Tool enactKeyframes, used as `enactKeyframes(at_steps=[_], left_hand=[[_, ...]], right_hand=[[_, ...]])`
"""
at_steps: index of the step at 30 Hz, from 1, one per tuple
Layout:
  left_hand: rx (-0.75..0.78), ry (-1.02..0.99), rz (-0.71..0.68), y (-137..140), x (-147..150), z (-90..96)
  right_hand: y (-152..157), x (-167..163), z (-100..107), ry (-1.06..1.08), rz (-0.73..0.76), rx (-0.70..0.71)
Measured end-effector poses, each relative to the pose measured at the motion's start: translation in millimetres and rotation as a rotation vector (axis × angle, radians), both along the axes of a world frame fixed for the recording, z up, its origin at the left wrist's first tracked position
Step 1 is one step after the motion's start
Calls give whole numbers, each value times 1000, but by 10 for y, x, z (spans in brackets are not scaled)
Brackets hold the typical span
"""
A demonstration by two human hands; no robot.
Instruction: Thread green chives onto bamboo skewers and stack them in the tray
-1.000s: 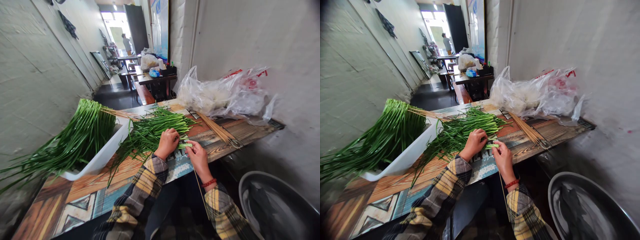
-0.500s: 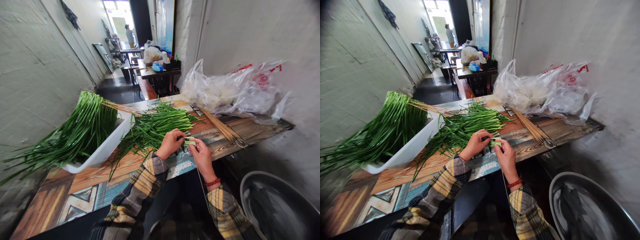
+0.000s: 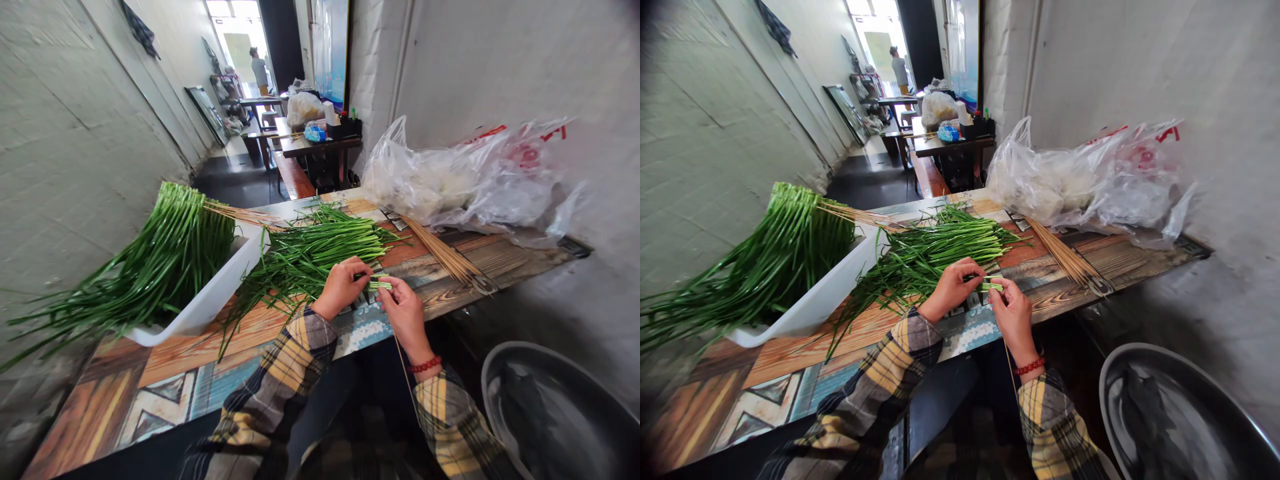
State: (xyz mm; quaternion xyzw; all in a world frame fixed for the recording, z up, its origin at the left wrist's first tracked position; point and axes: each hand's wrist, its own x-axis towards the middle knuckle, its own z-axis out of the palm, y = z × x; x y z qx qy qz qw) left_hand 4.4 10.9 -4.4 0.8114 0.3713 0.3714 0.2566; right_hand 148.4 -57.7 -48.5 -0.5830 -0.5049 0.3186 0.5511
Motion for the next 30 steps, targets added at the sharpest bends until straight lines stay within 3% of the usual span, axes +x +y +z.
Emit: enactKeyframes(at_steps=[30], left_hand=[[-8, -9, -4, -15, 1, -4]], right_hand=[[9, 0, -16, -7, -12, -2]])
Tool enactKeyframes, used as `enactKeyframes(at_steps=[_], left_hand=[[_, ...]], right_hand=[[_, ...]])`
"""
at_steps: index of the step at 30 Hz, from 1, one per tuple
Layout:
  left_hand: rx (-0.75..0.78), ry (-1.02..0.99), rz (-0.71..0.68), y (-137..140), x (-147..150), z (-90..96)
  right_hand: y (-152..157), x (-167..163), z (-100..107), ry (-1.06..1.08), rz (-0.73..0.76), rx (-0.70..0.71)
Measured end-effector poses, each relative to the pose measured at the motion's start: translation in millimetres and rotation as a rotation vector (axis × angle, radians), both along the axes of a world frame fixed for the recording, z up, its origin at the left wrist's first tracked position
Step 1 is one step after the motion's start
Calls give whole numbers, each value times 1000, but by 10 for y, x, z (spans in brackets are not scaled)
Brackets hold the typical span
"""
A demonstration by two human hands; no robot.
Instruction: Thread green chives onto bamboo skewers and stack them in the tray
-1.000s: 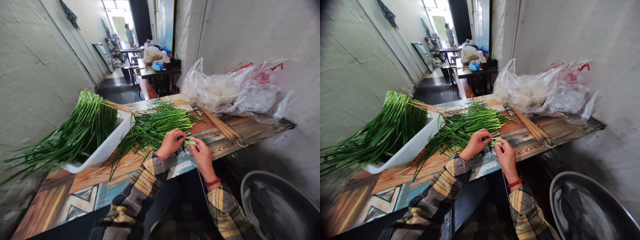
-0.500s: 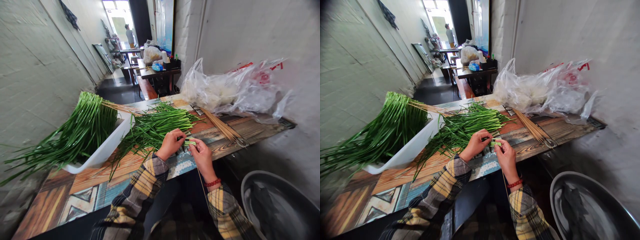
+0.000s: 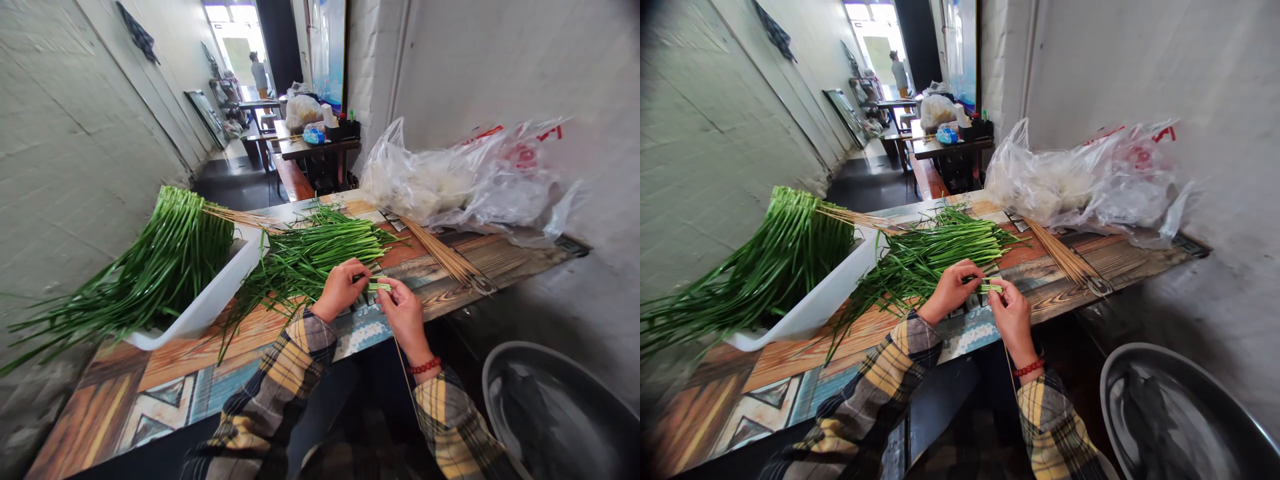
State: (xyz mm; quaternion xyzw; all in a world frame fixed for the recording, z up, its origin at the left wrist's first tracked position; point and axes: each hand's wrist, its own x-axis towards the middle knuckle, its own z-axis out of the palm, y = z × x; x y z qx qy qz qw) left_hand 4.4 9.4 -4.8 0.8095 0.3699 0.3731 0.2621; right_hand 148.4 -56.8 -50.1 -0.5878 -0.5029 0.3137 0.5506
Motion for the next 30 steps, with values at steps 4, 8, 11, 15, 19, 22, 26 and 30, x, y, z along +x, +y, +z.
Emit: enactKeyframes(at_steps=[4, 8, 11, 15, 19, 22, 26, 30], left_hand=[[1, -16, -8, 4, 1, 3], [-5, -16, -9, 8, 1, 3], [-2, -18, -12, 9, 1, -5], [4, -16, -28, 11, 0, -10], [4, -17, -40, 20, -1, 3], [0, -31, -55, 23, -3, 13], [8, -44, -78, 17, -10, 23], [20, -26, -82, 14, -15, 41]], right_hand=[[-5, -1, 15, -6, -3, -8], [1, -5, 13, -3, 0, -19], [8, -6, 1, -8, -10, -14], [18, -11, -17, 3, -13, -2], [23, -20, -21, 65, -30, 10], [19, -19, -12, 105, -23, 26], [15, -6, 0, 81, 17, 25], [21, -5, -2, 88, 18, 29]])
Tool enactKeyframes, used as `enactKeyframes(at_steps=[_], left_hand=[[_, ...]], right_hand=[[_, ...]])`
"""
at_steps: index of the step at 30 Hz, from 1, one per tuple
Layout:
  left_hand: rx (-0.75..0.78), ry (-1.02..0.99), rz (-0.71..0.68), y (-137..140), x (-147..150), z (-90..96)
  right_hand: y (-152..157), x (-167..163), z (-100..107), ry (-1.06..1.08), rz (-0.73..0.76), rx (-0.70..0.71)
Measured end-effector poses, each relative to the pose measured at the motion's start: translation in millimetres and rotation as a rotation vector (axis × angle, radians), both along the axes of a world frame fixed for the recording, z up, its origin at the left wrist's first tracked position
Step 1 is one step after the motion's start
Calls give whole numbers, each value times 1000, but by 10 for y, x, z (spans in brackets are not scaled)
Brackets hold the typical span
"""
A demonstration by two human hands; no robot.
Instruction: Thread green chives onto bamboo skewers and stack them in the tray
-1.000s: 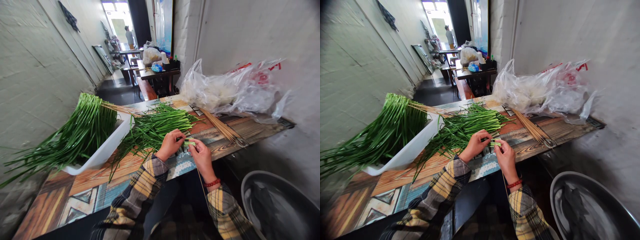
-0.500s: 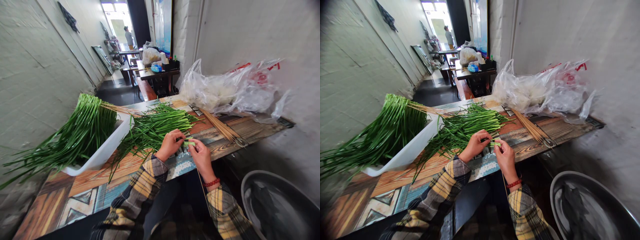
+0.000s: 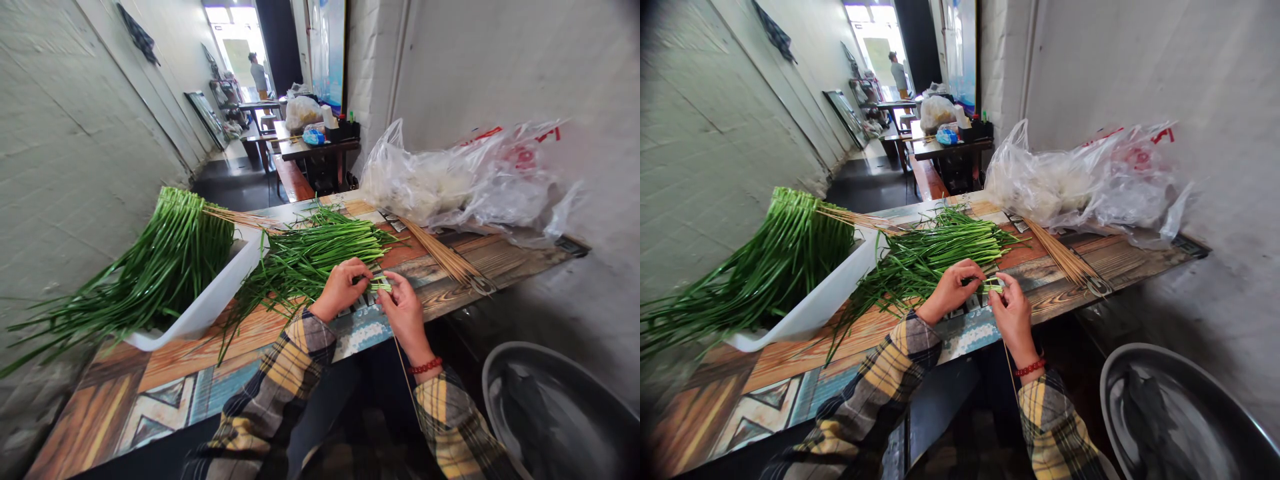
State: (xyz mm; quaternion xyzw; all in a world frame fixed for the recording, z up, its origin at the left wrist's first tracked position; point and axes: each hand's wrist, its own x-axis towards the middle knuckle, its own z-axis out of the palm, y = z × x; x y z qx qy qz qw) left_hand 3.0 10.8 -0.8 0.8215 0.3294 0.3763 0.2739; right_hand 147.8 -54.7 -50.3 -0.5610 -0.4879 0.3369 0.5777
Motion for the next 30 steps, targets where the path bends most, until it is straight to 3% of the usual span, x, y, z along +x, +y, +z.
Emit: enactKeyframes(at_steps=[12, 18, 30], left_hand=[[26, 82, -6, -46, 30, 9], [65, 33, 168, 45, 11, 15], [224, 544, 431, 213, 65, 16]], right_hand=[[-1, -28, -13, 91, -30, -3], [5, -28, -16, 67, -27, -4], [15, -17, -27, -17, -34, 11]])
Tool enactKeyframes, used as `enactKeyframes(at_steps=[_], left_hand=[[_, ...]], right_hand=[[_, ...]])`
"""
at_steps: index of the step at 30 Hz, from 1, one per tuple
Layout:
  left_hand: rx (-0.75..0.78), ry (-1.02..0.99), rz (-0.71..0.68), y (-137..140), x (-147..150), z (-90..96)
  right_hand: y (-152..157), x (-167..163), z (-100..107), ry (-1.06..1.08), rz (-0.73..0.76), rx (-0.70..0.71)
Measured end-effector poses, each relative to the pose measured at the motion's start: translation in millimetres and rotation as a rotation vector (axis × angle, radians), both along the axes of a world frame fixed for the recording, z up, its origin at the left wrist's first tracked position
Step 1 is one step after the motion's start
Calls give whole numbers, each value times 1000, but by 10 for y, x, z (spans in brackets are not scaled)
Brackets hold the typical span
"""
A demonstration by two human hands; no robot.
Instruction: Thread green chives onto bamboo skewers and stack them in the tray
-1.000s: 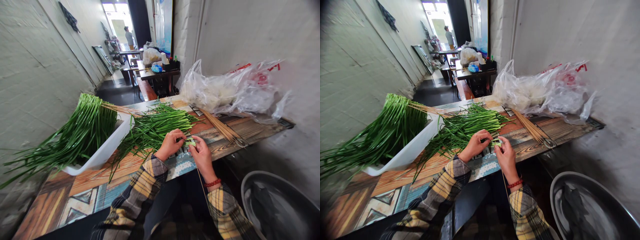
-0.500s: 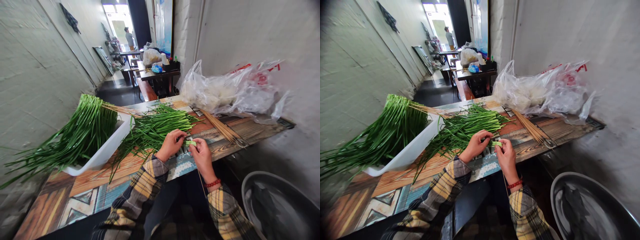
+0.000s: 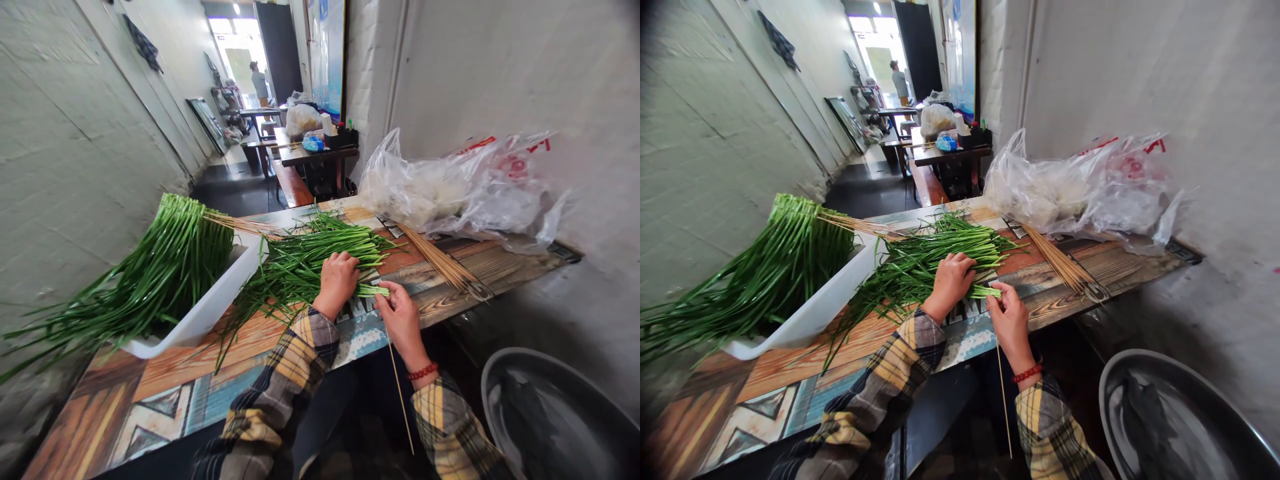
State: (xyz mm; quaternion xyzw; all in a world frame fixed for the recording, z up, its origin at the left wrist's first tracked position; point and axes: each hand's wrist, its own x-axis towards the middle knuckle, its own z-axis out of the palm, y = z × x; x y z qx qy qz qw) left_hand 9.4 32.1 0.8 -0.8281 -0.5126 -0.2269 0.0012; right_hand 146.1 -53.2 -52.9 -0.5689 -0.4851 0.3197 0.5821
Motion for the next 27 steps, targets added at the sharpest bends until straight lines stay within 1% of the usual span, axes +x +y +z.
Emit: enactKeyframes(at_steps=[3, 6, 8, 10, 15, 18, 23, 27], left_hand=[[-14, 39, -32, 0, 3, -7], [-10, 37, -74, -12, 0, -9], [6, -7, -106, -21, -8, -13], [2, -93, -136, -29, -23, -21], [-113, -316, -174, -66, -62, -42], [-146, -350, -201, -106, -66, -39], [-178, -367, -208, -164, -63, -20], [-204, -414, -233, -176, -70, -20]], right_hand=[[-7, -1, 8, -37, 1, -9], [-11, 1, 20, -53, 7, -20], [-10, 5, 24, -35, 9, -25], [-6, 7, 24, 3, 14, -33], [2, 4, 27, 66, 18, -47], [-5, 1, 37, 71, 14, -44], [-16, 4, 34, 64, -3, -18], [-6, -4, 13, 116, -18, -11]])
